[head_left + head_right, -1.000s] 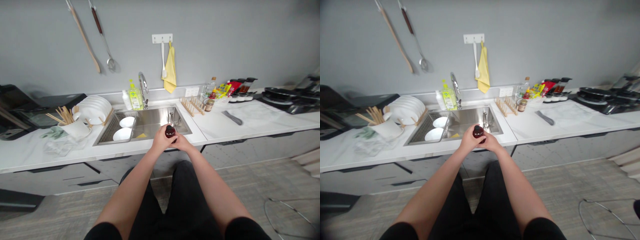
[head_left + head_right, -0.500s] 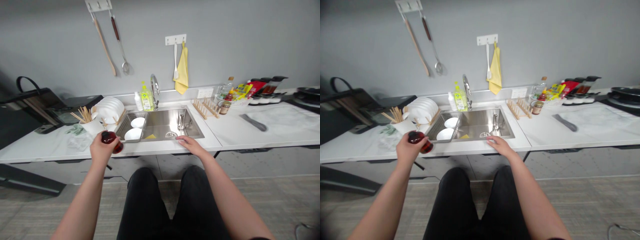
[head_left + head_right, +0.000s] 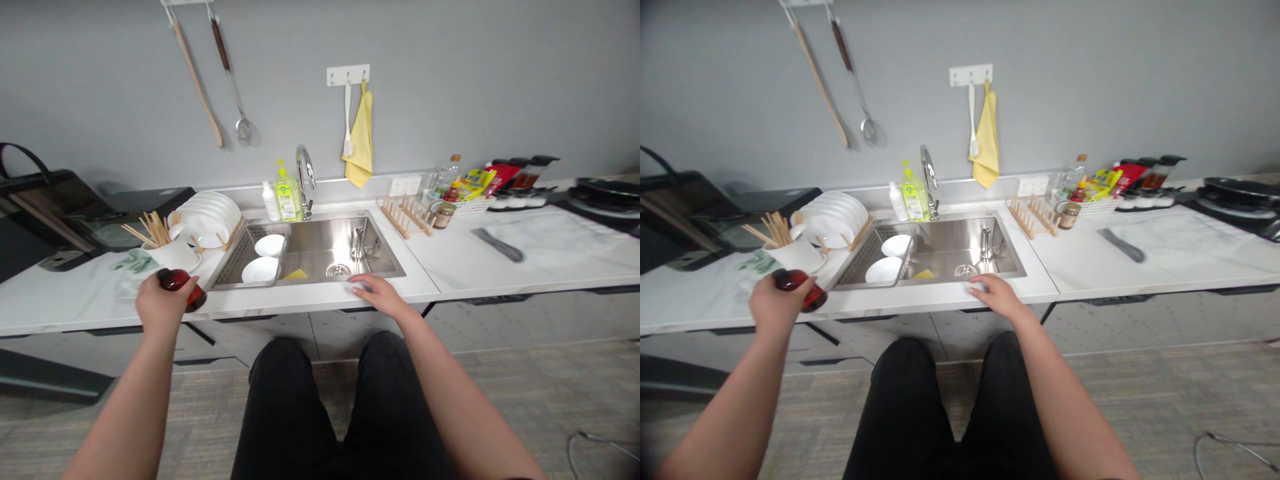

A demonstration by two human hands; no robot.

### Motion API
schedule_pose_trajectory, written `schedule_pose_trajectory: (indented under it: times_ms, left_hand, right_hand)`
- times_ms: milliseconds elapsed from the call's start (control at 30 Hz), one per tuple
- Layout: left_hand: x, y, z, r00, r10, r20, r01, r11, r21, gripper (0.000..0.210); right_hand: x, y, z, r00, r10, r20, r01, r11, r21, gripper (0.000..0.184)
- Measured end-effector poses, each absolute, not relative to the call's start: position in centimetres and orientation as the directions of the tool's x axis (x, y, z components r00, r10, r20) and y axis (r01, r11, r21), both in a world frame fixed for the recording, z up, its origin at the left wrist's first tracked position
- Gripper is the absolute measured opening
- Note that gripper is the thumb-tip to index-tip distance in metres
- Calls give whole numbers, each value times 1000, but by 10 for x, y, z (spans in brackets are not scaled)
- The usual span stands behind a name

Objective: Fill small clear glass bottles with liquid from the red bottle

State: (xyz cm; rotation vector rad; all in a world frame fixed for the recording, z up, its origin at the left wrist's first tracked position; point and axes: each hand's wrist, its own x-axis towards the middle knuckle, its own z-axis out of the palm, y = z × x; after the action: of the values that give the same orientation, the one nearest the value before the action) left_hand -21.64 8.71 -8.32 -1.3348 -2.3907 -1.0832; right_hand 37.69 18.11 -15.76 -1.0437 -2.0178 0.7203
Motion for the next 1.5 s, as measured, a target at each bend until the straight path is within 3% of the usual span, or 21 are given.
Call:
schedule_pose_trajectory:
  times_ms: [100, 233, 333, 433, 567, 667, 767, 833, 933, 1300, 1500]
  left_hand:
    - [-219, 91, -82, -600, 576, 555, 799, 394, 455, 71]
    - [-221, 91, -83, -619, 583, 527, 784, 420, 456, 72]
    - [-221, 87, -82, -602, 577, 552, 797, 387, 464, 88]
    - [-214, 77, -71, -503, 509, 699, 864, 273, 423, 102]
    - [-186, 64, -58, -312, 399, 862, 950, 109, 293, 60]
    - [-146, 69, -65, -182, 596, 783, 961, -62, 270, 28]
    - [-96, 92, -89, -17, 840, 542, 871, -254, 421, 29]
    - [-66, 112, -107, -46, 913, 404, 773, -224, 594, 37]
    - [-40, 142, -127, -95, 935, 341, 693, -184, 697, 52]
    - [-45, 151, -140, -139, 947, 289, 597, -152, 787, 58]
    - [-36, 150, -137, -190, 928, 321, 616, -142, 775, 54]
  right_hand:
    - [377, 182, -160, -386, 845, 369, 439, 520, -733, 35]
    - [377, 183, -163, -382, 843, 378, 442, 526, -726, 34]
    - [377, 182, -163, -373, 846, 382, 445, 524, -726, 34]
    - [377, 182, -162, -384, 844, 375, 458, 526, -717, 35]
    - [378, 181, -160, -400, 839, 369, 466, 533, -706, 34]
    - [378, 182, -162, -388, 843, 372, 475, 529, -703, 35]
    - [377, 182, -165, -373, 848, 377, 487, 525, -698, 35]
    - [377, 182, -165, -372, 849, 376, 493, 524, -694, 35]
    - [377, 181, -162, -390, 846, 364, 491, 526, -695, 35]
    - [381, 182, -158, -385, 873, 299, 381, 445, -810, 37]
    - [378, 182, -160, -369, 872, 321, 416, 464, -782, 35]
